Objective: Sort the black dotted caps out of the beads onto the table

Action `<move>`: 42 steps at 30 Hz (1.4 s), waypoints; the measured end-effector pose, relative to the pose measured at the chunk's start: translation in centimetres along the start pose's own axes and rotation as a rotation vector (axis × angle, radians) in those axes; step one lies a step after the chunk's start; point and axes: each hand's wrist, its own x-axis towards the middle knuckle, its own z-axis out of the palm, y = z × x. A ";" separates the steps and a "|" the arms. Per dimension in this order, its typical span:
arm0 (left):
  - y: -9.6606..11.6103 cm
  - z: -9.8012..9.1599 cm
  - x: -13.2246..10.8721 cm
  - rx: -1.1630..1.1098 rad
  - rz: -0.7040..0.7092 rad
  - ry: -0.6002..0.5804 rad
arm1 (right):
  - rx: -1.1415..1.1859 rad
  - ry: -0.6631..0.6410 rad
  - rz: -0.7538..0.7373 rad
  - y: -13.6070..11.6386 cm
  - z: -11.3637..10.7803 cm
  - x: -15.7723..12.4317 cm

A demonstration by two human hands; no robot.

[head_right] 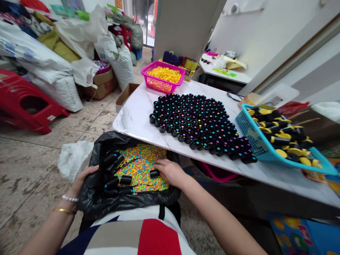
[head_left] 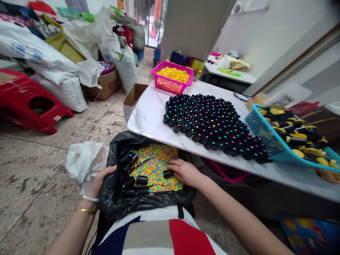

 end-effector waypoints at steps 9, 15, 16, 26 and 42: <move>-0.5 -0.7 1.2 0.062 0.029 0.064 | 0.068 -0.030 0.065 -3.9 0.2 0.7; 0.4 0.5 -0.4 0.013 0.025 -0.010 | 0.194 -0.097 0.069 -3.9 -0.3 1.4; 0.5 0.8 -0.7 0.010 0.027 -0.010 | 0.211 -0.091 0.060 -3.7 -0.4 1.4; 1.5 2.6 -2.5 0.026 0.092 -0.007 | -0.016 -0.056 0.324 -3.2 0.3 2.3; -1.3 -1.5 2.2 0.030 0.045 0.049 | 1.096 0.358 0.326 -4.1 0.9 -1.5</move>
